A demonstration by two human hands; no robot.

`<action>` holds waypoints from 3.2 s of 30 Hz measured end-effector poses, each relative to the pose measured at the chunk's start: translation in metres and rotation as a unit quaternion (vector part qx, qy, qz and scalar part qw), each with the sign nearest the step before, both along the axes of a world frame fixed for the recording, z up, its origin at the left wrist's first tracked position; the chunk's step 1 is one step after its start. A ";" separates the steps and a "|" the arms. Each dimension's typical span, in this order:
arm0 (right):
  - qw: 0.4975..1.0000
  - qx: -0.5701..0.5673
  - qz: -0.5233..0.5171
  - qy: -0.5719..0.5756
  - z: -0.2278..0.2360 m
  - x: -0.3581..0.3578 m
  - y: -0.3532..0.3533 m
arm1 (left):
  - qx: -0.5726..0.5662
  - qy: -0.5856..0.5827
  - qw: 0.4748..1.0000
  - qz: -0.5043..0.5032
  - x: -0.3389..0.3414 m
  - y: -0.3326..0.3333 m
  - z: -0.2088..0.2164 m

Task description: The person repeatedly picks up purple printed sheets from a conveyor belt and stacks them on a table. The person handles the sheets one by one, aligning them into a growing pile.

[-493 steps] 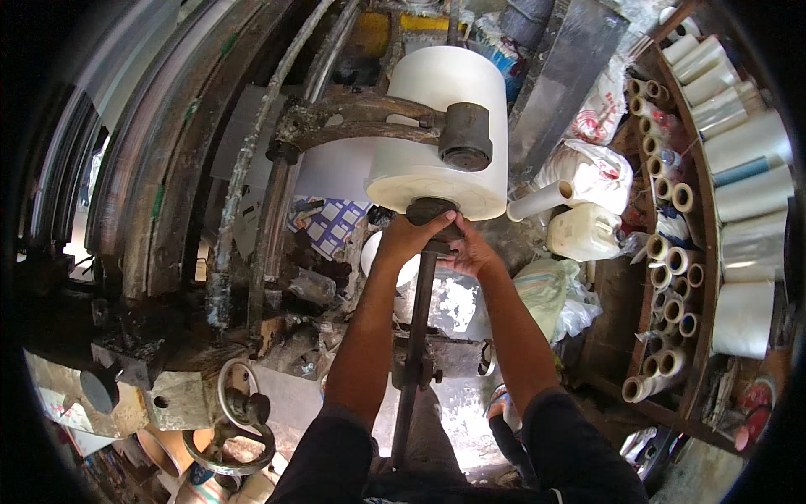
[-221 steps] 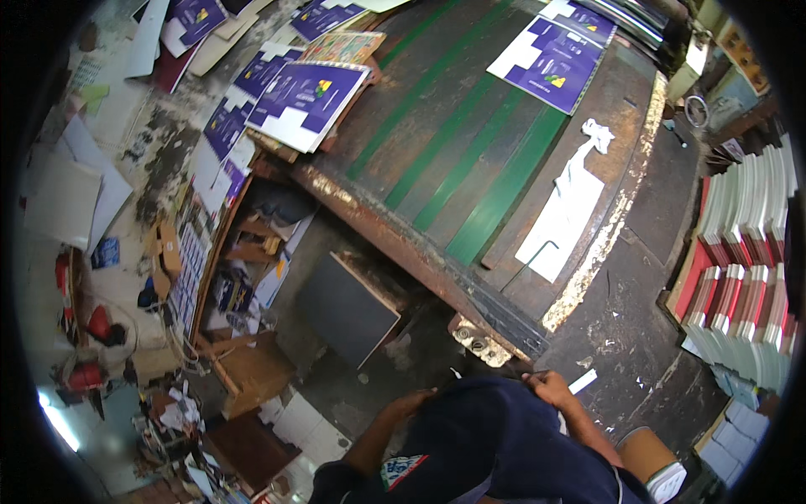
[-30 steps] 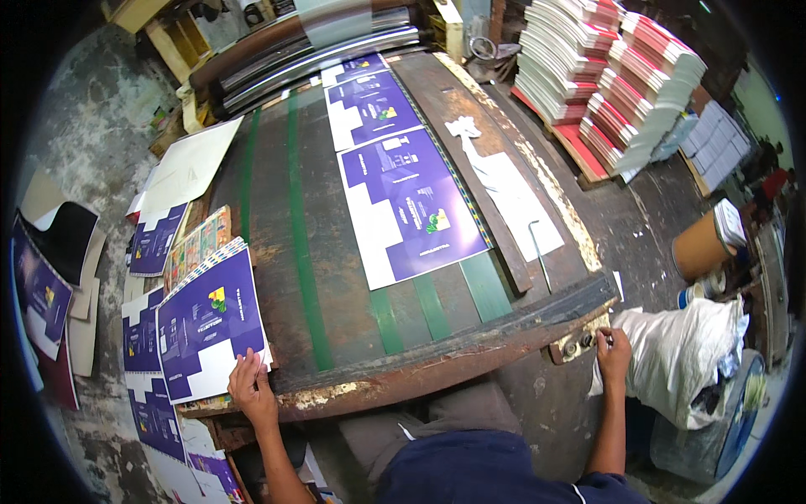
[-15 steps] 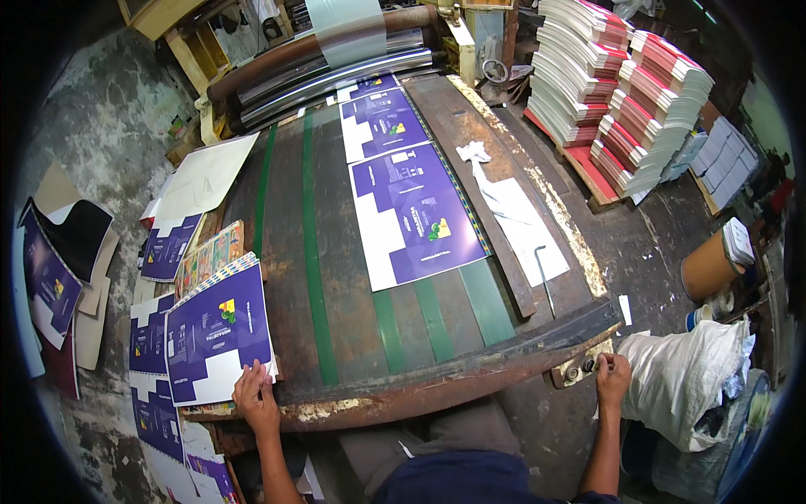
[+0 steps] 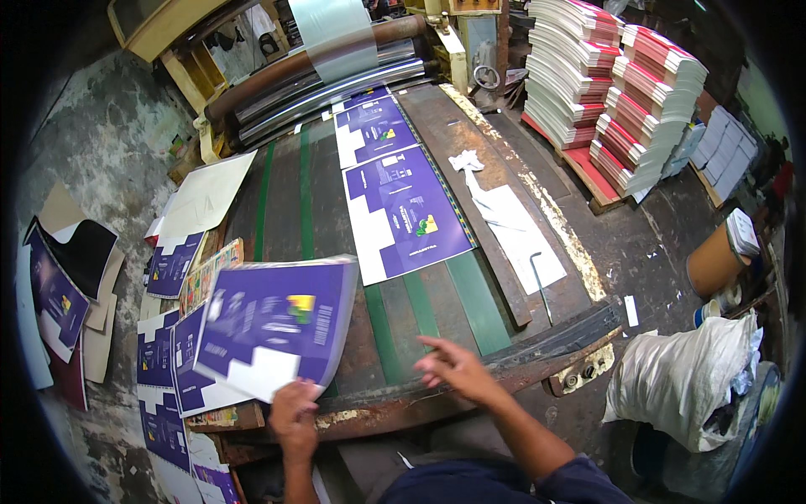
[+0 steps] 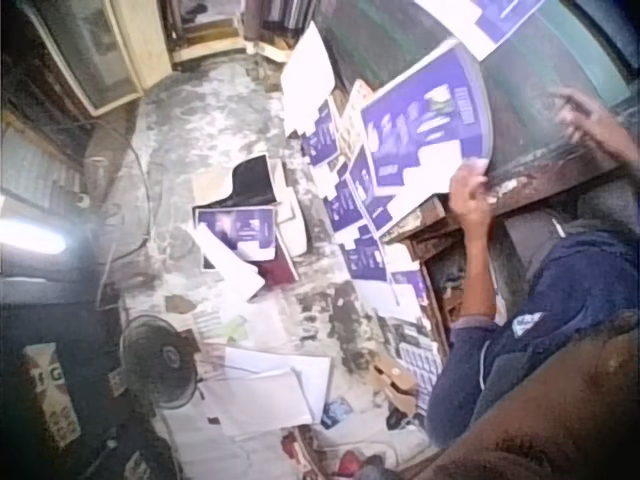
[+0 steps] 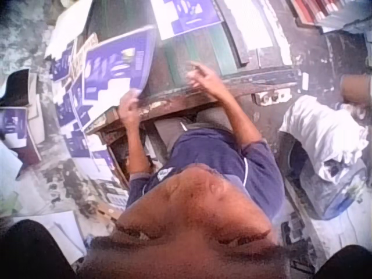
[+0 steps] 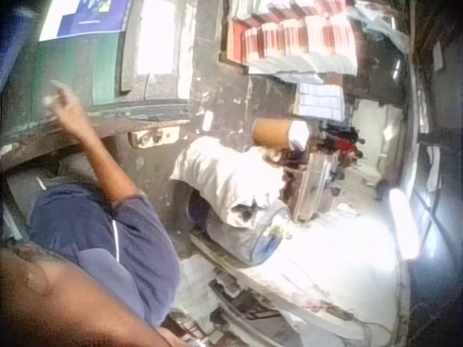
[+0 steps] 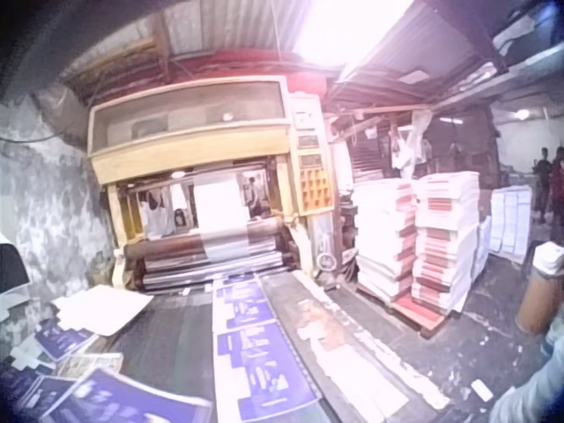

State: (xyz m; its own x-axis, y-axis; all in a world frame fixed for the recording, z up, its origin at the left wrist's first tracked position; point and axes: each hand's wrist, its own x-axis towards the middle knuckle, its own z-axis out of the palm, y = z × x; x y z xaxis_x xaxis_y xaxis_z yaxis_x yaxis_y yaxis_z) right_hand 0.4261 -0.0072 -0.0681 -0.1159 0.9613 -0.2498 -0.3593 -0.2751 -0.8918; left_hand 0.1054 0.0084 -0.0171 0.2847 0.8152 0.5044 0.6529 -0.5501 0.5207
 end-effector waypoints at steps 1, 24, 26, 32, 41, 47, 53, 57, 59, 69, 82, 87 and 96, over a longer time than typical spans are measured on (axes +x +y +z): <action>0.998 -0.015 0.049 0.032 -0.001 -0.009 0.006 | -0.044 0.012 0.999 -0.028 0.018 -0.008 -0.001; 0.962 -0.215 -0.046 0.164 -0.089 -0.037 -0.125 | 0.016 0.290 0.939 0.184 -0.076 0.011 -0.031; 0.957 -0.213 -0.057 0.191 -0.086 -0.035 -0.118 | 0.035 0.283 0.939 0.191 -0.085 0.012 -0.043; 0.947 -0.212 -0.072 0.232 -0.078 -0.030 -0.097 | 0.073 0.229 0.951 0.194 -0.091 0.015 -0.047; 0.946 -0.177 -0.120 0.242 -0.073 -0.030 -0.071 | 0.051 0.191 0.962 0.190 -0.090 0.012 -0.040; 0.936 -0.161 -0.156 0.270 -0.077 -0.032 -0.052 | 0.044 0.183 0.961 0.201 -0.091 0.016 -0.045; 0.939 -0.138 -0.183 0.256 -0.077 -0.038 -0.032 | 0.041 0.178 0.961 0.209 -0.089 0.015 -0.045; 0.937 -0.123 -0.205 0.255 -0.078 -0.043 -0.016 | 0.044 0.172 0.963 0.203 -0.087 0.015 -0.044; 0.936 -0.124 -0.212 0.250 -0.081 -0.046 -0.011 | 0.044 0.170 0.963 0.204 -0.087 0.016 -0.044; 0.926 -0.094 -0.325 0.169 -0.090 -0.025 0.003 | 0.048 0.180 0.960 0.210 -0.087 0.017 -0.044; 0.893 0.242 -0.163 -0.342 -0.064 0.090 0.118 | 0.044 0.186 0.955 0.226 -0.090 0.020 -0.048; 0.924 0.068 -0.287 0.244 -0.050 0.178 0.271 | 0.031 0.196 0.951 0.236 -0.083 0.020 -0.043; 0.890 0.036 -0.302 0.341 -0.089 0.288 0.511 | 0.008 0.252 0.938 0.240 -0.084 0.026 -0.047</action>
